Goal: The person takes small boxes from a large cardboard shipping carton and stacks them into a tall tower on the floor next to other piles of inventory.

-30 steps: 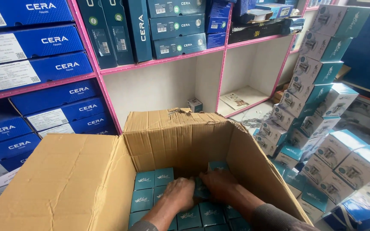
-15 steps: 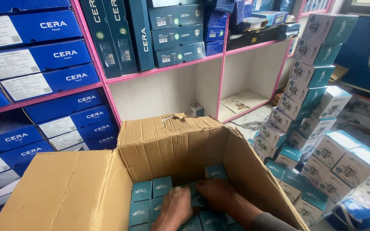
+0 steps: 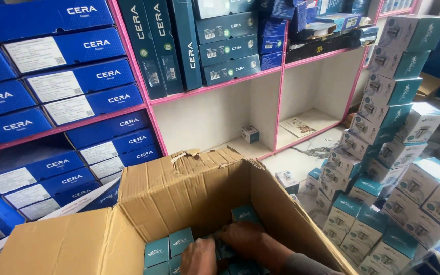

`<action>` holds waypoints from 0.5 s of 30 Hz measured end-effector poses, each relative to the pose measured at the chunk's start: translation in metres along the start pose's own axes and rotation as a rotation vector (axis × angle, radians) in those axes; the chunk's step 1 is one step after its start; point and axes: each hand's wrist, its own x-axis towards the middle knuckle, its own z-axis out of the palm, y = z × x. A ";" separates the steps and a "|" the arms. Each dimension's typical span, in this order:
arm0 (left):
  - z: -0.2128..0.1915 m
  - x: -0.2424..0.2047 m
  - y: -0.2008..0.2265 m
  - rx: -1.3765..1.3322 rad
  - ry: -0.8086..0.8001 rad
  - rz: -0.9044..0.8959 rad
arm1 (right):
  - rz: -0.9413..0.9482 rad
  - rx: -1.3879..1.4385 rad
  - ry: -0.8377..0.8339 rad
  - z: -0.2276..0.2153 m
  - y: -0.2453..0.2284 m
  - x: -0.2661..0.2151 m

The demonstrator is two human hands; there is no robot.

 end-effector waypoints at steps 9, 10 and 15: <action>-0.003 0.005 -0.016 0.076 0.017 0.154 | 0.140 0.036 -0.049 0.004 -0.011 0.008; -0.003 0.005 -0.016 0.075 0.017 0.155 | 0.141 0.035 -0.050 0.001 -0.013 0.006; 0.005 0.018 -0.018 0.080 -0.037 0.204 | 0.230 0.128 -0.065 -0.029 -0.029 0.000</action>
